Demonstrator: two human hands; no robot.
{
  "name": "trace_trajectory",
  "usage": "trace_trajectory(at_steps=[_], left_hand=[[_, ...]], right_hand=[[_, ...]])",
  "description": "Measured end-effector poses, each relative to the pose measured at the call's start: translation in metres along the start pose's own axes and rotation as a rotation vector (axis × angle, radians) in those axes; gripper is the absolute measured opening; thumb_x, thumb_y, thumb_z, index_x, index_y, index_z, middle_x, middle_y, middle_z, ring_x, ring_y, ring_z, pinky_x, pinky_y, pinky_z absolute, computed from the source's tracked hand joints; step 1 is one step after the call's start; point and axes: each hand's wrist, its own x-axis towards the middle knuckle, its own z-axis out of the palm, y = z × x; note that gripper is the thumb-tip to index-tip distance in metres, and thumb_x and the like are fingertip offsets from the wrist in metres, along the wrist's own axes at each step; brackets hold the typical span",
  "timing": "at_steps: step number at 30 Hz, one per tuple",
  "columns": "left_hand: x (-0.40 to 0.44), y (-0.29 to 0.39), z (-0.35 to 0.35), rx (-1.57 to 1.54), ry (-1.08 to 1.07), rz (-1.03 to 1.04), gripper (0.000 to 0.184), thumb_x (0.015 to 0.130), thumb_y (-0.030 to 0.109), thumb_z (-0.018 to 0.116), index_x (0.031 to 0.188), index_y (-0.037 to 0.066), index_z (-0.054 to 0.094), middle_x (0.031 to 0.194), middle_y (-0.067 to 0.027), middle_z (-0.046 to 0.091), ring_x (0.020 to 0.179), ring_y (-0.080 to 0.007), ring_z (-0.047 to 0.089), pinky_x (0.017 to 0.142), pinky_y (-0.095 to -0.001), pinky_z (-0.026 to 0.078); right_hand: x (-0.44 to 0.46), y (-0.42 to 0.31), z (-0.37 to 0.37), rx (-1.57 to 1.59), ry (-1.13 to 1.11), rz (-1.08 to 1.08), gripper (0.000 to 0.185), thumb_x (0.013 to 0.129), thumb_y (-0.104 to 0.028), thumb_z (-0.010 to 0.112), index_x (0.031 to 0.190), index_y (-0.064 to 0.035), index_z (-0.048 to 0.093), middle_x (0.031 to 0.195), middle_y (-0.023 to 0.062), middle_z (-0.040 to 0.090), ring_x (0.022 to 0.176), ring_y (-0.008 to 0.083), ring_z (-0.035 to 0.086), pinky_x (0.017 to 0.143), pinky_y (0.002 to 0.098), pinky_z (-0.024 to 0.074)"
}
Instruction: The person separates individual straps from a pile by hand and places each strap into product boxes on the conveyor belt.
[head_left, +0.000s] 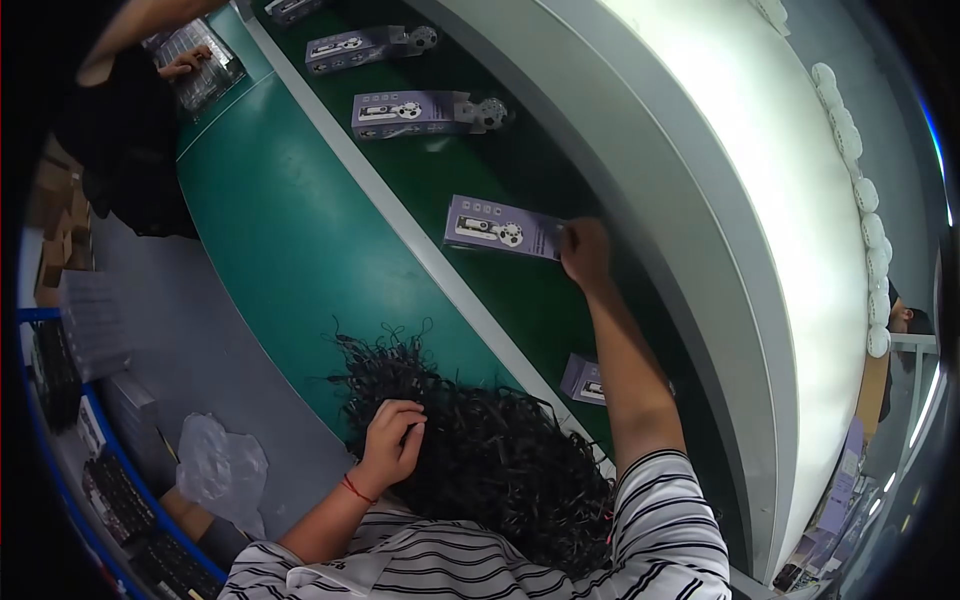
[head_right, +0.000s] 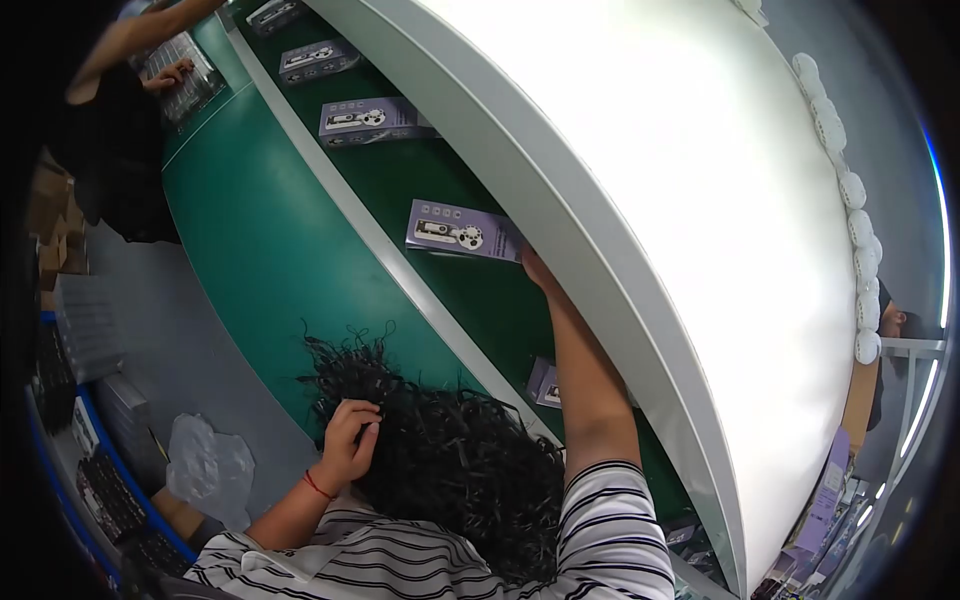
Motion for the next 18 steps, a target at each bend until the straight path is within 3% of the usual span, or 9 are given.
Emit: trace_trajectory(at_steps=[4,5,8,9,11,13,18], left_hand=[[0.001,0.010,-0.003,-0.070,-0.002,-0.019,0.010,0.087,-0.002,0.061,0.097,-0.001,0.063,0.106,-0.0168,0.063,0.089,-0.0342,0.063,0.079,-0.0369,0.051],[0.005,0.013,-0.004,-0.087,0.006,-0.014,0.009,0.088,-0.001,0.061,0.097,-0.001,0.063,0.104,-0.0167,0.063,0.087,-0.0342,0.063,0.078,-0.0365,0.051],[0.021,0.015,-0.016,-0.108,-0.004,-0.027,0.008,0.089,0.000,0.062,0.097,-0.001,0.063,0.099,-0.0167,0.063,0.085,-0.0341,0.063,0.075,-0.0358,0.051],[0.025,0.013,-0.019,-0.075,-0.081,-0.035,0.007,0.089,0.003,0.063,0.096,0.000,0.063,0.095,-0.0156,0.063,0.086,-0.0341,0.062,0.075,-0.0384,0.050],[0.029,0.010,-0.022,0.009,-0.222,-0.016,0.008,0.088,0.008,0.064,0.094,0.002,0.063,0.089,-0.0150,0.063,0.086,-0.0350,0.062,0.076,-0.0419,0.050],[0.033,0.004,-0.013,0.073,-0.277,0.096,0.010,0.088,0.009,0.065,0.094,0.002,0.064,0.089,-0.0158,0.063,0.086,-0.0357,0.062,0.078,-0.0427,0.050],[0.026,0.018,0.015,0.090,-0.449,0.184,0.013,0.084,0.007,0.068,0.095,0.001,0.067,0.093,-0.0156,0.066,0.088,-0.0360,0.063,0.081,-0.0434,0.051]], right_hand=[[-0.020,-0.031,-0.033,-0.266,0.056,-0.385,0.023,0.095,-0.021,0.059,0.095,0.0007,0.065,0.093,0.0154,0.064,0.090,0.0304,0.064,0.082,0.0432,0.0503],[-0.015,-0.029,-0.039,-0.275,0.061,-0.391,0.023,0.095,-0.021,0.059,0.095,0.0007,0.065,0.093,0.0154,0.064,0.090,0.0304,0.064,0.082,0.0432,0.0503],[-0.015,-0.025,-0.049,0.119,0.286,-0.095,0.021,0.094,-0.017,0.060,0.105,0.0013,0.065,0.104,0.0185,0.066,0.098,0.0325,0.064,0.089,0.0416,0.0489],[-0.020,-0.029,-0.063,0.116,0.289,-0.089,0.021,0.094,-0.017,0.060,0.105,0.0013,0.065,0.104,0.0185,0.066,0.098,0.0325,0.064,0.089,0.0416,0.0489],[-0.071,-0.037,-0.100,-0.529,0.115,-0.002,0.021,0.095,-0.014,0.061,0.109,0.0026,0.064,0.111,0.0179,0.068,0.104,0.0306,0.065,0.094,0.0400,0.0470],[-0.140,-0.075,-0.133,0.127,0.206,0.321,0.019,0.097,-0.013,0.060,0.109,0.0013,0.064,0.109,0.0138,0.070,0.105,0.0240,0.065,0.094,0.0359,0.0473],[-0.312,-0.161,-0.244,0.289,0.173,0.610,0.013,0.100,-0.010,0.060,0.108,0.0004,0.063,0.091,0.0056,0.069,0.084,0.0133,0.067,0.076,0.0261,0.0516]])
